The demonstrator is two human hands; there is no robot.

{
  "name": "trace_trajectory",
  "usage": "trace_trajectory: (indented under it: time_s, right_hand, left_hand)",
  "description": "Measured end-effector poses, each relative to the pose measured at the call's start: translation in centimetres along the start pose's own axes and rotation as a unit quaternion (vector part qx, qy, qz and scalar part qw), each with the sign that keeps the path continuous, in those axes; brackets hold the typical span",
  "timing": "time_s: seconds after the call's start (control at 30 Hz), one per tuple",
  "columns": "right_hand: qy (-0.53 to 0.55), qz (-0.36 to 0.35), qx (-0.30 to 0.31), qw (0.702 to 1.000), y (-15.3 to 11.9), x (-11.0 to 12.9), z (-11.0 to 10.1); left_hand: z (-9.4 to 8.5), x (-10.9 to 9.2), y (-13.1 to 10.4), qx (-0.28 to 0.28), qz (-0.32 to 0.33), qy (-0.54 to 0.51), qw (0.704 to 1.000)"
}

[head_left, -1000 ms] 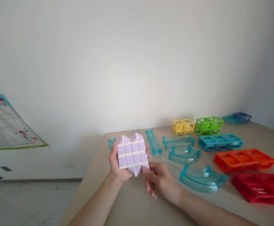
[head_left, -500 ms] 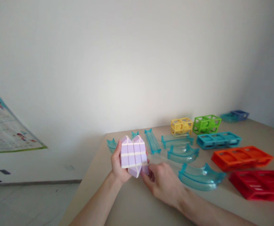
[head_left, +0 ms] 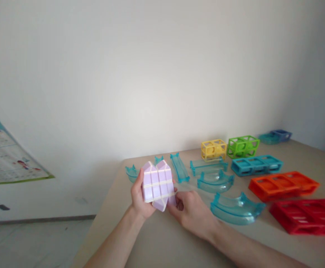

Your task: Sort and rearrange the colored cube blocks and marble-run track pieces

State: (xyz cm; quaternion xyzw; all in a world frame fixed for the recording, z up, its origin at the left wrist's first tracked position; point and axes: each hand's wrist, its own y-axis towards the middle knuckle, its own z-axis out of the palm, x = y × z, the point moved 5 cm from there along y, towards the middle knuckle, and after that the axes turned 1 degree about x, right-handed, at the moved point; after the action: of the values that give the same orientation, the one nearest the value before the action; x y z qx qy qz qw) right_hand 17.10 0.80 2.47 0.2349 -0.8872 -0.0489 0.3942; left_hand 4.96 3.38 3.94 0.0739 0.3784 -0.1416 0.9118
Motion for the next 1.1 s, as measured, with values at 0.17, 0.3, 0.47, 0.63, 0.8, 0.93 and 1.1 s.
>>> trace_trajectory:
  time_s: [0.17, 0.3, 0.47, 0.63, 0.8, 0.93, 1.1]
  right_hand:
    - [0.021, 0.008, 0.013, 1.0, -0.1, -0.1, 0.4]
    - [0.029, 0.016, -0.002, 0.999, -0.2, -0.1, 0.3]
    - [0.149, 0.03, -0.084, 0.985, -0.1, -0.4, -1.0]
    - [0.419, 0.029, -0.081, 0.904, 0.5, -0.9, 0.0]
    - [0.514, 0.037, -0.137, 0.846, 1.1, -1.9, 0.8]
    - [0.507, 0.032, -0.264, 0.82, 1.4, -2.9, -1.1]
    - [0.482, 0.032, -0.297, 0.824, 1.1, -2.9, -2.8]
  left_hand:
    - [0.1, 0.6, -0.1, 0.013, 0.004, -0.015, 1.0]
    - [0.3, 0.4, -0.2, 0.006, 0.01, -0.026, 1.0]
    - [0.0, -1.1, -0.1, -0.021, 0.096, -0.034, 0.995]
    - [-0.5, -0.7, 0.8, -0.078, 0.14, -0.008, 0.987]
    - [-0.2, 0.4, 1.0, -0.041, 0.123, 0.03, 0.991]
    - [0.4, 0.0, 0.2, 0.056, 0.078, 0.001, 0.995]
    - [0.1, -0.1, 0.4, 0.066, 0.01, 0.034, 0.997]
